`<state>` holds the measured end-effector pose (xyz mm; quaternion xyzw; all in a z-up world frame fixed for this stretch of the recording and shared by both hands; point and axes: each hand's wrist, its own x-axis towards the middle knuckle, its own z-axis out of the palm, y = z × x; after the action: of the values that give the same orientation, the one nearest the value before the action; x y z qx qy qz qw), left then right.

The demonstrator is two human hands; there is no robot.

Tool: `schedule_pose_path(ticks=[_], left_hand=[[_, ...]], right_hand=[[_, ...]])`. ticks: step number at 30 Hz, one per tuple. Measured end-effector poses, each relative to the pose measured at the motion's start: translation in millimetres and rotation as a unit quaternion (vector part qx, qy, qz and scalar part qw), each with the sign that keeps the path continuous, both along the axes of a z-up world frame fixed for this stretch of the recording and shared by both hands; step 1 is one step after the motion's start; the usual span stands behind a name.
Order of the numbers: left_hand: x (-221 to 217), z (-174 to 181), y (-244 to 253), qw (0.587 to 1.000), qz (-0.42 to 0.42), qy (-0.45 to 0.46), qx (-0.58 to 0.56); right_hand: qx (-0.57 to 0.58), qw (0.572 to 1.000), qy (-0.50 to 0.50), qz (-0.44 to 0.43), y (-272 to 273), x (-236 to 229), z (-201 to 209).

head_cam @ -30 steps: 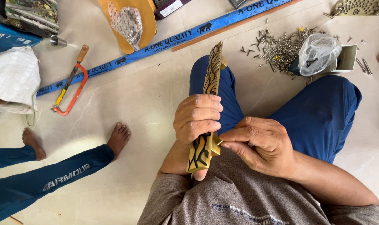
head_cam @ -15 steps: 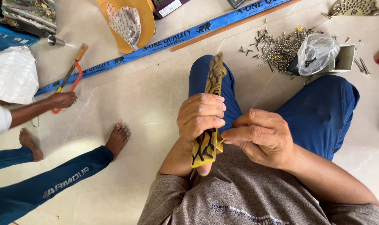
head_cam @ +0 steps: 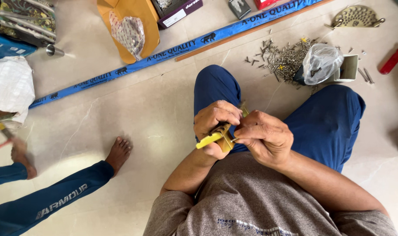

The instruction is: The person sits on the floor assembling brass door lock mechanisms. They insert screws into the lock body and a decorative perforated plate, using a screwdriver to tighten them. The person handles multiple lock components and screws, occasionally passing parts to another person nearby.

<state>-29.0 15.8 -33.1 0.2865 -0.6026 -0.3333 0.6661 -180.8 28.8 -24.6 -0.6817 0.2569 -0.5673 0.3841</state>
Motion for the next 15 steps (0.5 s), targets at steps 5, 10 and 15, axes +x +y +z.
schedule_pose_path(ticks=[5,10,15], left_hand=[[2,0,3,0.999,0.014,-0.014,0.026],[7,-3,-2,0.998,0.024,-0.050,-0.019],[12,0,-5,0.994,0.025,-0.089,-0.054]], right_hand=[[0.028,0.999,0.042,-0.013,2,-1,2],[0.038,0.998,0.039,0.035,-1,-11,10],[0.130,0.987,0.057,0.074,0,-18,19]])
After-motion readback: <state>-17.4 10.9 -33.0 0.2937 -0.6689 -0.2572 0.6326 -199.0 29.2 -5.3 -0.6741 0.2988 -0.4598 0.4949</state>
